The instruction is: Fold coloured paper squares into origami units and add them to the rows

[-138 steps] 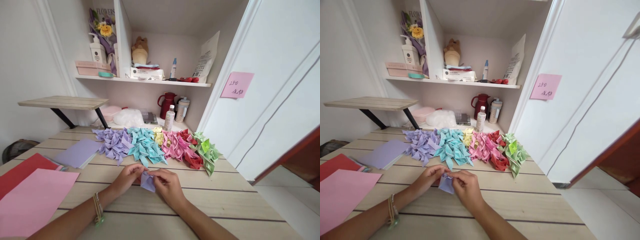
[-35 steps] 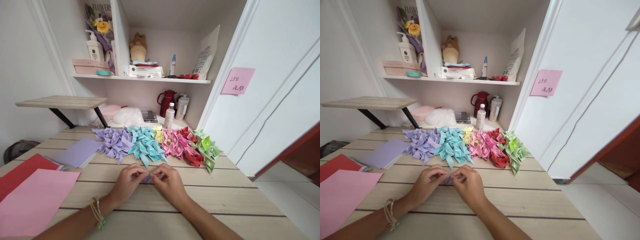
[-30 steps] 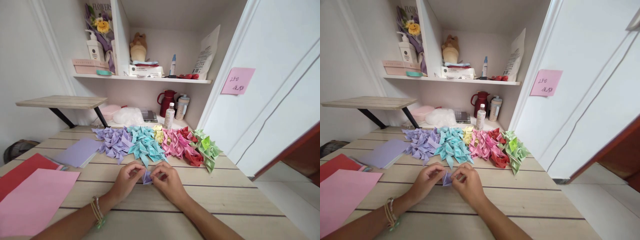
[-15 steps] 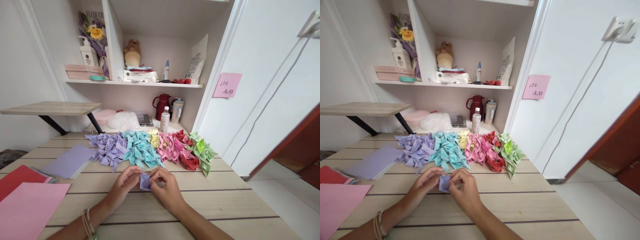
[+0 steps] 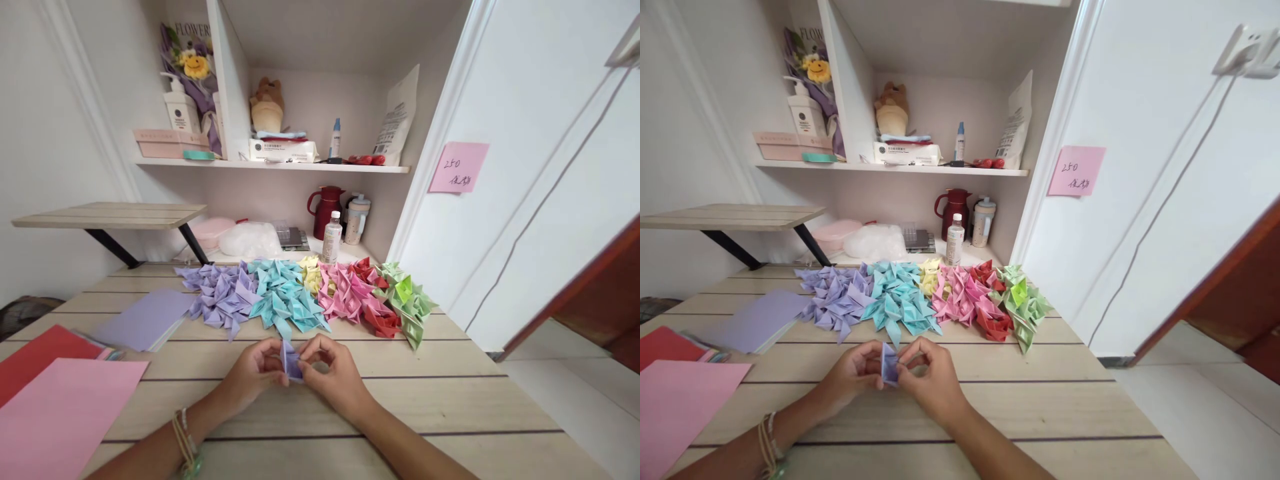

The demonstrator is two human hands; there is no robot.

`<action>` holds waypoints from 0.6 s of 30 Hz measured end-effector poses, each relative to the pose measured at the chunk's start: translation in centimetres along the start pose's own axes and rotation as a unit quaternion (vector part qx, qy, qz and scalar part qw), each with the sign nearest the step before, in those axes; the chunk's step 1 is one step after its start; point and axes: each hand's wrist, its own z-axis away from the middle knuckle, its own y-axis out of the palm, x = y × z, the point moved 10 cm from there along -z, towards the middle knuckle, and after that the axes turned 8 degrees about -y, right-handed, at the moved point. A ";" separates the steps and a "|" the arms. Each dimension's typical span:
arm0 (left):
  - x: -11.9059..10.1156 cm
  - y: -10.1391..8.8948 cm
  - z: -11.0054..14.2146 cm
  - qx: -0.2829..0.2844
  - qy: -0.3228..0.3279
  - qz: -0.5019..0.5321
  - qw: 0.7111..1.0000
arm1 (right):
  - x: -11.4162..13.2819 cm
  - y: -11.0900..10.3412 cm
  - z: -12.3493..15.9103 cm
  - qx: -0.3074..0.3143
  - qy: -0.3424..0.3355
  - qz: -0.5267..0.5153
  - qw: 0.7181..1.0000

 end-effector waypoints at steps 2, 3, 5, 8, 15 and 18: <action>0.0 0.0 0.0 -0.005 0.001 -0.001 1.000 | -0.5 0.4 0.1 0.009 0.018 -0.031 0.999; 0.0 0.1 0.0 -0.003 0.005 0.001 1.000 | -0.5 0.5 0.2 0.014 0.017 -0.034 0.999; -0.1 0.2 0.1 0.001 0.013 0.006 1.000 | -0.3 0.7 0.2 0.024 0.005 -0.003 1.000; 0.1 0.0 0.0 -0.009 0.007 0.007 1.000 | 0.4 0.4 0.1 0.023 -0.027 0.080 0.996; -0.8 -1.8 0.6 -0.105 0.022 -0.010 0.994 | 1.7 0.1 0.1 0.011 -0.059 0.080 0.995; -0.8 -1.8 0.7 -0.110 0.015 -0.007 0.994 | 0.3 0.1 0.2 0.009 -0.010 0.062 0.998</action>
